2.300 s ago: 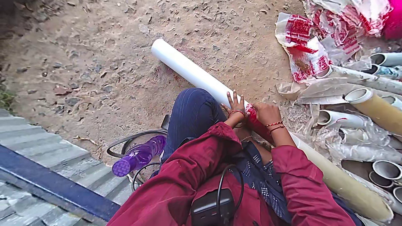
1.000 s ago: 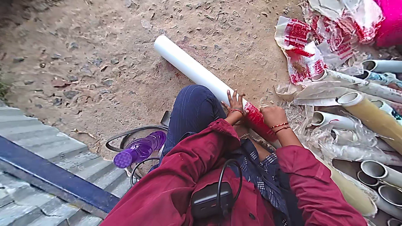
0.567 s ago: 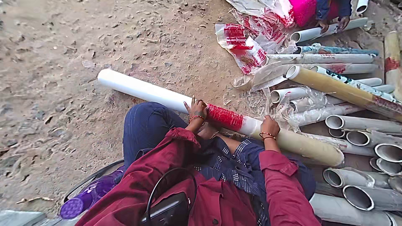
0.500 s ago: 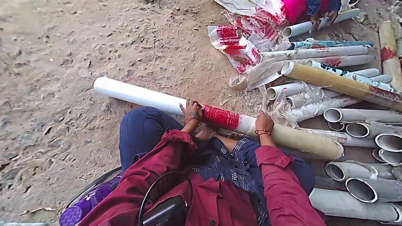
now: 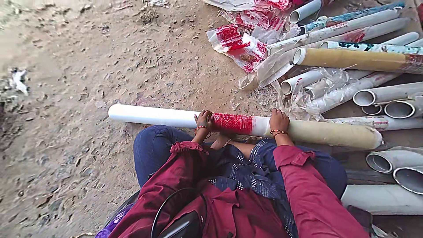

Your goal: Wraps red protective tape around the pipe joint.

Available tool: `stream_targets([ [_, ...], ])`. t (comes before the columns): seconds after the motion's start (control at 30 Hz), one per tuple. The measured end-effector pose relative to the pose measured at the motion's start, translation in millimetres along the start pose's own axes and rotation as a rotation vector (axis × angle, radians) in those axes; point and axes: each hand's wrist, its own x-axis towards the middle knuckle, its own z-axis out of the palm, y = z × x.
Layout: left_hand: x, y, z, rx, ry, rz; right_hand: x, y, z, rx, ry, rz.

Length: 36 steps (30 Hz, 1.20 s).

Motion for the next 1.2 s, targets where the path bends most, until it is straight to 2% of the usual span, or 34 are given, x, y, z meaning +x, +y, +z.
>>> stream_targets([
  [0.13,-4.7,8.8,4.2,0.003,0.004,-0.042,2.1,0.9,-1.3,-0.008,0.014,0.003],
  [0.33,-16.6,19.8,-3.0,0.207,-0.082,0.027,-0.8,-0.6,-7.4,-0.015,-0.018,-0.001],
  [0.47,-22.9,35.0,-2.3,0.328,-0.114,-0.035,-1.9,0.4,-10.2,0.002,-0.030,0.001],
  [0.67,-25.7,42.7,-15.8,0.275,-0.046,-0.100,-1.6,0.1,-10.7,-0.023,-0.064,0.004],
  [0.8,-5.0,31.4,-19.6,0.271,-0.099,-0.089,-1.1,0.2,-9.2,-0.018,-0.076,-0.006],
  [1.03,2.5,26.0,-13.1,0.235,-0.101,-0.077,-4.9,-1.8,-9.2,-0.018,-0.068,-0.009],
  [1.2,-1.3,35.6,-9.8,0.388,-0.169,-0.044,-6.8,-2.6,-10.3,-0.023,-0.058,0.001],
])
